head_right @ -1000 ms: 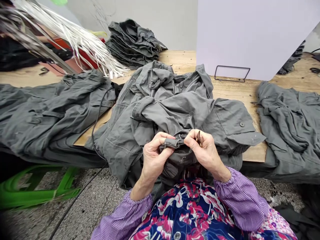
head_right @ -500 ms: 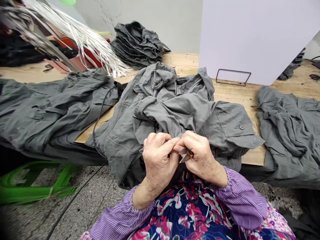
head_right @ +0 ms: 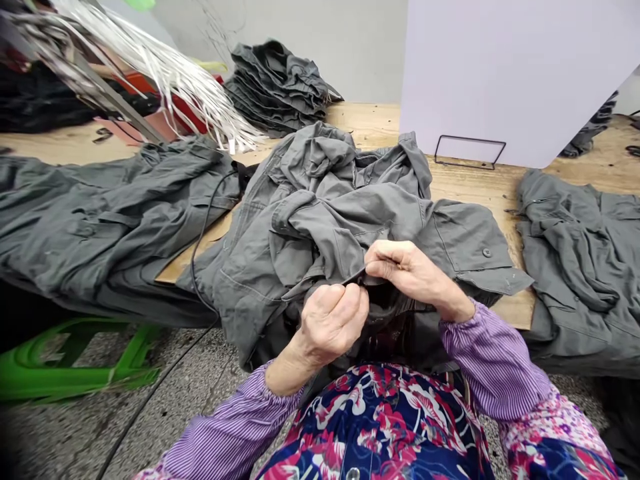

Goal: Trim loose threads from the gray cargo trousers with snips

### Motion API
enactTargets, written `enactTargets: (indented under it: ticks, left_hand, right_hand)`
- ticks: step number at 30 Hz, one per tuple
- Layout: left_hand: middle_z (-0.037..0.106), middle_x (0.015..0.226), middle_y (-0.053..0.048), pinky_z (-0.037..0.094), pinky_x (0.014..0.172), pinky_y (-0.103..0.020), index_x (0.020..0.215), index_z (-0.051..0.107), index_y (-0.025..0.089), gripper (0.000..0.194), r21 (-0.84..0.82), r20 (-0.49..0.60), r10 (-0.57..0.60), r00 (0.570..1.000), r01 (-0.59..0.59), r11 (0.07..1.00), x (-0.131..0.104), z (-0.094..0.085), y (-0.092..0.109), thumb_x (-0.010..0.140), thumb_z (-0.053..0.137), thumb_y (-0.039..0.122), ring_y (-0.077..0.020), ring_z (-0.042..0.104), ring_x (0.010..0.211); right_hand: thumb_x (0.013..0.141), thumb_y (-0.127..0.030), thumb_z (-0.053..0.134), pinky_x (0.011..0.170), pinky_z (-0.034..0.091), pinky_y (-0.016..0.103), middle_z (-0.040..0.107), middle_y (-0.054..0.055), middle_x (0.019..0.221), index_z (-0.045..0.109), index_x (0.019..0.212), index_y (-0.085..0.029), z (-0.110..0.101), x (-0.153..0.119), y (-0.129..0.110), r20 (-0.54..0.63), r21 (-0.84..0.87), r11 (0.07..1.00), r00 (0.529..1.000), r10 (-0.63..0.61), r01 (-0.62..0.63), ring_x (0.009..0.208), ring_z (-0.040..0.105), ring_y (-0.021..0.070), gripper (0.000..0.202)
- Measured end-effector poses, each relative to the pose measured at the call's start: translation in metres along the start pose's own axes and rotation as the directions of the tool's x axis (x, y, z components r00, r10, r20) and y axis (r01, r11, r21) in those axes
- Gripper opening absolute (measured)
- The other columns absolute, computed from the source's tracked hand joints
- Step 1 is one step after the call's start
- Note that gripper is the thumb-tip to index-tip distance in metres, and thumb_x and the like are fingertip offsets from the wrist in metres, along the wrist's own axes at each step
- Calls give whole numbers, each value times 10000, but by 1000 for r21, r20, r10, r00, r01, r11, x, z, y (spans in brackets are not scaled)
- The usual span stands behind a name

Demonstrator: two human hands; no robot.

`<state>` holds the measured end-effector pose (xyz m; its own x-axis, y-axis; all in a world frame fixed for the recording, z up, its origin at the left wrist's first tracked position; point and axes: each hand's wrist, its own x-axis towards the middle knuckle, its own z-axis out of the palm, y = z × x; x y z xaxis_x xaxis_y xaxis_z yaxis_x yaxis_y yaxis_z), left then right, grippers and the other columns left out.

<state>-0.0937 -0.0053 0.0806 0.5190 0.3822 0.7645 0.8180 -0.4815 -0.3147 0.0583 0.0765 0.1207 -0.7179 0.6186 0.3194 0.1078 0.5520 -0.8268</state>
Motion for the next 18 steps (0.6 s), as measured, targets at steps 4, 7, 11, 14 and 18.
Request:
enactTargets:
  ticks: [4, 7, 11, 14, 18]
  left_hand:
    - [580, 626, -50, 388, 550, -266, 702, 569, 118, 144, -250, -34, -229, 973, 214, 944, -2, 8, -3, 797, 492, 40, -130, 479, 590]
    - [594, 637, -13, 436, 585, -219, 683, 560, 146, 139, -501, 15, -572, 820, 501, 706, -5, 12, -5, 800, 542, 73, -98, 527, 608]
    - [598, 587, 23, 423, 501, -181, 662, 606, 158, 95, -664, 347, -837, 424, 741, 101, -9, 14, -12, 755, 622, 156, -73, 526, 524]
    - [620, 587, 13, 420, 468, -173, 679, 647, 151, 66, -698, 502, -834, 231, 678, -232, -7, 13, -16, 725, 650, 198, -72, 529, 502]
    - [639, 600, 5, 404, 449, -167, 678, 663, 148, 75, -722, 522, -840, 148, 601, -343, -2, 11, -17, 698, 673, 219, -64, 515, 484]
  right_hand:
    - [900, -376, 455, 495, 248, 216, 303, -45, 586, 393, 600, -173, -3, 19, -12, 10, 34, 997, 998, 67, -68, 539, 277, 76, 368]
    - [863, -345, 517, 518, 244, 222, 297, -55, 556, 364, 562, -175, 10, 35, 17, -63, -155, 988, 998, -14, 4, 532, 263, 73, 378]
    - [832, -302, 548, 531, 258, 222, 365, -52, 550, 404, 590, -175, 23, 40, 64, -45, -356, 932, 998, 53, -66, 529, 312, 79, 309]
    - [896, -339, 449, 563, 309, 214, 479, -14, 632, 488, 684, -168, 15, 32, 60, -138, -376, 925, 990, 2, -54, 568, 413, 94, 276]
    - [901, -473, 416, 531, 305, 221, 474, -19, 576, 538, 829, -171, -4, 22, 21, -227, -549, 829, 974, -27, -105, 508, 442, 114, 334]
